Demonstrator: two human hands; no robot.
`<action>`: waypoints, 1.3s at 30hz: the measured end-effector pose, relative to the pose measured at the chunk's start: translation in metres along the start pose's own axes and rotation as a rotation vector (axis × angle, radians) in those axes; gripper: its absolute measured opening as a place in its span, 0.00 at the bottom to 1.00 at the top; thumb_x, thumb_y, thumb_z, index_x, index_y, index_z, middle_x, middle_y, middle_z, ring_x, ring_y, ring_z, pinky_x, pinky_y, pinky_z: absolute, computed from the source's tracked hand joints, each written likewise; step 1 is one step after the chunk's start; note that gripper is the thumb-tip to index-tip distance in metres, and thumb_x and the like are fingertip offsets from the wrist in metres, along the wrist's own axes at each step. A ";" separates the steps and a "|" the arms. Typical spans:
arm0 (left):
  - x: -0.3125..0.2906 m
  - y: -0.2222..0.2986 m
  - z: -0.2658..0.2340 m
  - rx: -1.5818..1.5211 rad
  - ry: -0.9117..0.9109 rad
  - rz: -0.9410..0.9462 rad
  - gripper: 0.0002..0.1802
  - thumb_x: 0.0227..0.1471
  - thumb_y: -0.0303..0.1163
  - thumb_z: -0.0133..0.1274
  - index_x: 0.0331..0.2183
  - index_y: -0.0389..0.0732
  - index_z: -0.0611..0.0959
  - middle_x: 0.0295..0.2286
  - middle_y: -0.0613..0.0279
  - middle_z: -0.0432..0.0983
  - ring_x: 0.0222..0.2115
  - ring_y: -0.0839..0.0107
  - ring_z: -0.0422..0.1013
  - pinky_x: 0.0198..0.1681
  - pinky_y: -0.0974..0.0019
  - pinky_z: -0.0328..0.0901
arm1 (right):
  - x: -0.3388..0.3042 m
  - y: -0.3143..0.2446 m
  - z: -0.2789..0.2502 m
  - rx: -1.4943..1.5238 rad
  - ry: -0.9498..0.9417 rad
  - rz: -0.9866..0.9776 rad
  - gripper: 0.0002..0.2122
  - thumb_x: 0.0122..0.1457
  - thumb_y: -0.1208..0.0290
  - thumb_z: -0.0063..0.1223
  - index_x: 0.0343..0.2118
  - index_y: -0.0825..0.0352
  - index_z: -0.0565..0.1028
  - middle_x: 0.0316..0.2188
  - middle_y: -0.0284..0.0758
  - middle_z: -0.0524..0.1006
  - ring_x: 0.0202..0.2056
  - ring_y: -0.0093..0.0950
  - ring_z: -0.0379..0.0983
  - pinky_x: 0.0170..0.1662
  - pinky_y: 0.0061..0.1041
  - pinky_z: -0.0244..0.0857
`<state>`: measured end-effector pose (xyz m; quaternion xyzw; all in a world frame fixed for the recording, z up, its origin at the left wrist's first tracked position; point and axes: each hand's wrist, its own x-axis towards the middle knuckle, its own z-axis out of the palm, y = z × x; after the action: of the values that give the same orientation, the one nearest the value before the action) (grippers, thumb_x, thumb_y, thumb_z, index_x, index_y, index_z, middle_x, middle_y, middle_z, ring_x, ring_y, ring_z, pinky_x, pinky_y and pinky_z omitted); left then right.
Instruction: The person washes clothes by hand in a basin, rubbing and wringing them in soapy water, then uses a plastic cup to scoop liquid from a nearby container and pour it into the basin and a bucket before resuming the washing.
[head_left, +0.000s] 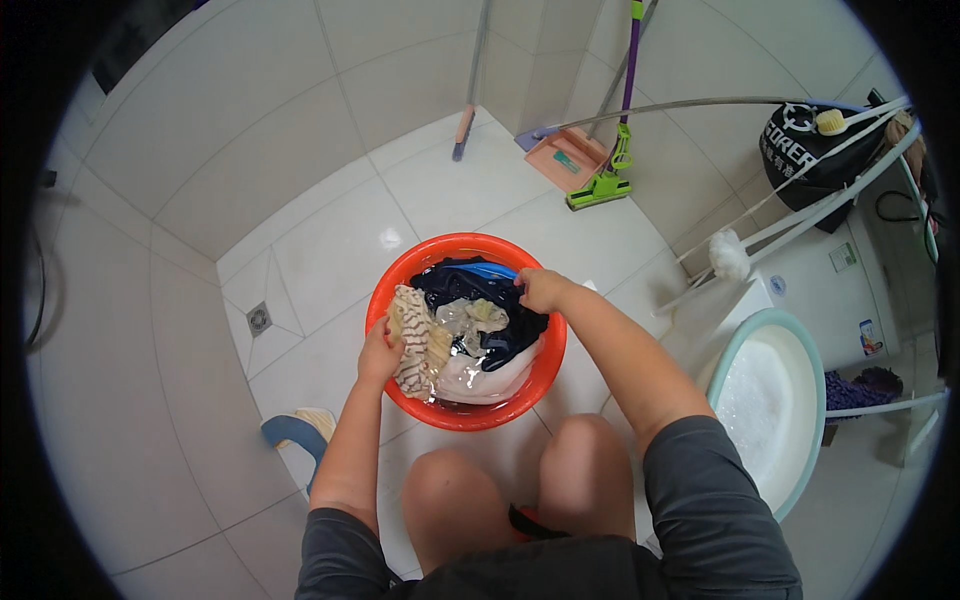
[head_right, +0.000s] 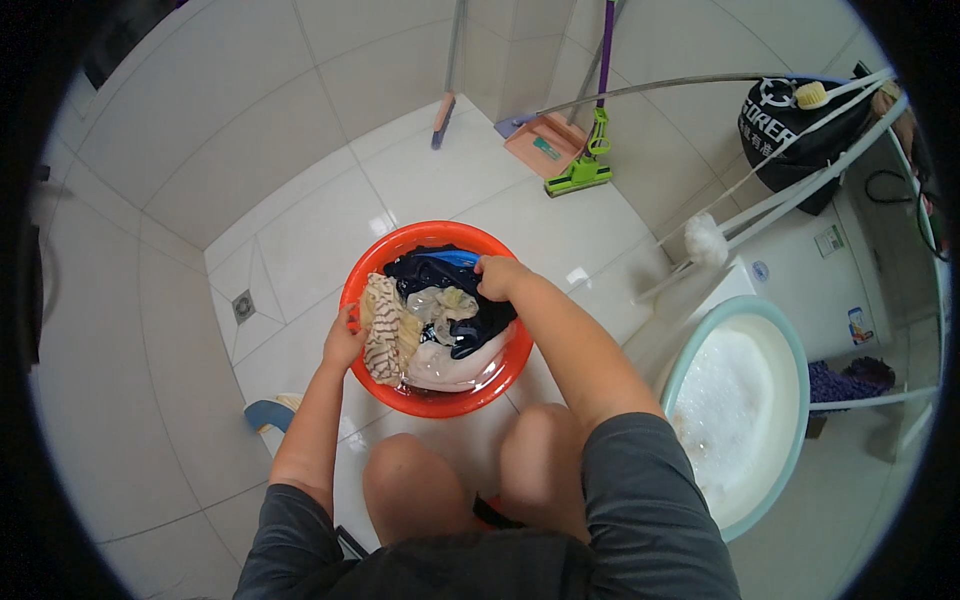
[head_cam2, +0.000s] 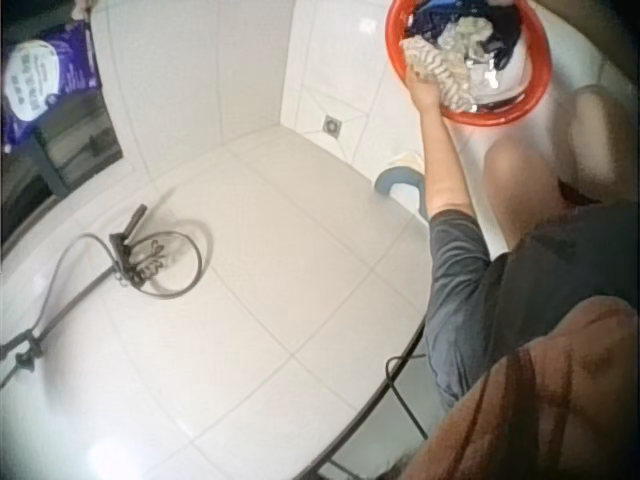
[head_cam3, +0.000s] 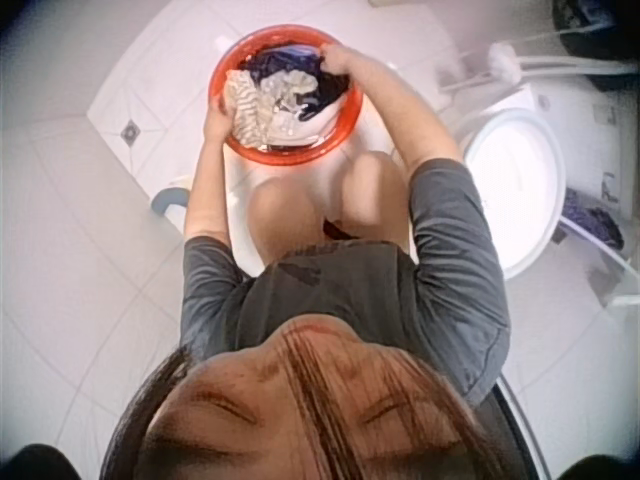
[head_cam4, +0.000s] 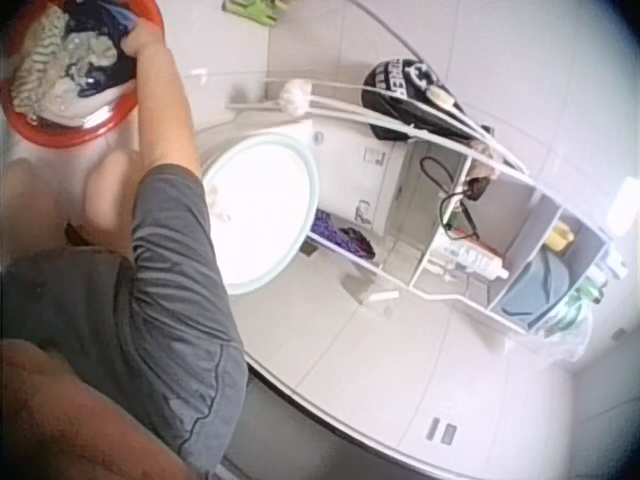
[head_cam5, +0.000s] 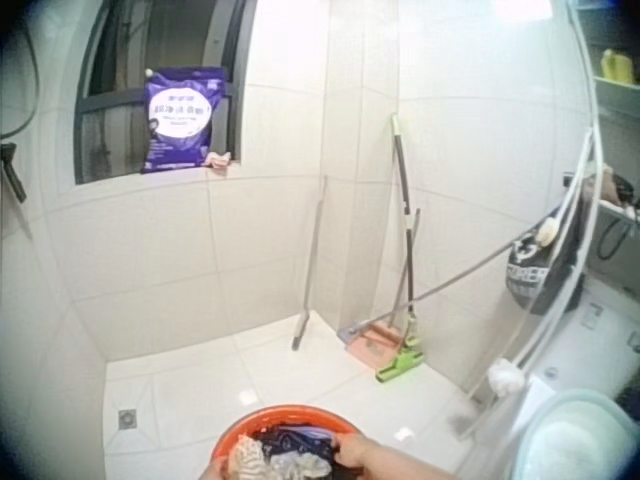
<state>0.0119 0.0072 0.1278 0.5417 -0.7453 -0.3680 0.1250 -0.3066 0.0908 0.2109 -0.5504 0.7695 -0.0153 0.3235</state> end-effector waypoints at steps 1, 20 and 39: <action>0.002 0.005 0.004 -0.015 -0.018 0.001 0.32 0.42 0.31 0.55 0.51 0.41 0.65 0.39 0.53 0.70 0.33 0.67 0.72 0.38 0.66 0.66 | -0.003 0.003 -0.006 -0.019 0.040 -0.045 0.19 0.47 0.68 0.53 0.44 0.63 0.69 0.37 0.40 0.74 0.39 0.36 0.71 0.44 0.30 0.64; -0.186 0.404 0.079 -0.193 -0.312 1.099 0.24 0.42 0.28 0.53 0.46 0.41 0.70 0.41 0.53 0.68 0.38 0.58 0.68 0.40 0.62 0.64 | -0.428 0.184 -0.123 0.253 0.474 0.202 0.13 0.53 0.72 0.48 0.43 0.65 0.69 0.33 0.34 0.72 0.37 0.24 0.67 0.42 0.22 0.62; -0.273 0.472 0.144 0.018 -0.526 1.162 0.16 0.42 0.27 0.53 0.38 0.42 0.75 0.40 0.58 0.70 0.42 0.59 0.66 0.45 0.63 0.62 | -0.547 0.394 -0.038 0.901 0.764 0.909 0.13 0.53 0.63 0.50 0.31 0.70 0.73 0.19 0.35 0.74 0.18 0.25 0.69 0.21 0.25 0.64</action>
<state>-0.3054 0.3791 0.4080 -0.0583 -0.9264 -0.3545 0.1124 -0.5545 0.7022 0.3542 0.0517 0.8992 -0.3844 0.2025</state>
